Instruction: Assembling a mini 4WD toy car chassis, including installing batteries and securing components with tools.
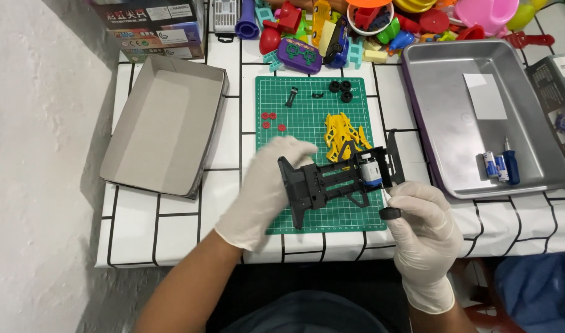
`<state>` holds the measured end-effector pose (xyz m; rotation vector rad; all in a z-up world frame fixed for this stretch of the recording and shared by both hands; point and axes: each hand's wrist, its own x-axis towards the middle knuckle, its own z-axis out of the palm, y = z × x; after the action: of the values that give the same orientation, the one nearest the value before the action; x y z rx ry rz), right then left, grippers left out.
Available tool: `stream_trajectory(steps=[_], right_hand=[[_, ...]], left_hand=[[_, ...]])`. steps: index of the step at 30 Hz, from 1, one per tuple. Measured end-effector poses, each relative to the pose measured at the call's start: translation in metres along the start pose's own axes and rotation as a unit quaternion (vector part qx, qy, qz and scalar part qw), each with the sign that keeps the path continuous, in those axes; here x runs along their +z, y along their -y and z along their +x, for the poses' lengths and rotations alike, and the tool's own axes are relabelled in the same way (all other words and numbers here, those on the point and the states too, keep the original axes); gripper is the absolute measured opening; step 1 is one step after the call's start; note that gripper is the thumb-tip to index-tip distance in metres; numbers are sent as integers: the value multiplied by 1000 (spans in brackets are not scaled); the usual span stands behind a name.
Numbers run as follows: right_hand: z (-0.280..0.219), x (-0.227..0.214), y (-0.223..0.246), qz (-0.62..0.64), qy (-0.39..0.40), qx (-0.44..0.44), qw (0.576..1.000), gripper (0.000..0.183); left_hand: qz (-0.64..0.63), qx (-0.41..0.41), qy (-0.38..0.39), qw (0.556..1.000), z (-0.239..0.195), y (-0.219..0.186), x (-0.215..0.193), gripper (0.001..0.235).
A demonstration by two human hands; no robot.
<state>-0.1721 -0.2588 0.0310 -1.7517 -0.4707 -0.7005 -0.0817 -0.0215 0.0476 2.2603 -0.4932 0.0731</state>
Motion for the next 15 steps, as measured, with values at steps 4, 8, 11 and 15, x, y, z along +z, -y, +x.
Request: stream_trajectory(steps=[4,8,11,15], right_hand=[[2,11,-5,22,33,30,999,16],[2,39,-24,86,73,40,993,17],[4,57,-29,100,84,73,989,16],[10,67,-27,40,132,128,982,13]], left_hand=[[-196,-164,-123,959,4,4,-54,15],[-322,-115,-138,930,20,22,-72,15],[-333,-74,-87,936,27,14,-75,17],[-313,-81,-20,946,31,13,-61,15]])
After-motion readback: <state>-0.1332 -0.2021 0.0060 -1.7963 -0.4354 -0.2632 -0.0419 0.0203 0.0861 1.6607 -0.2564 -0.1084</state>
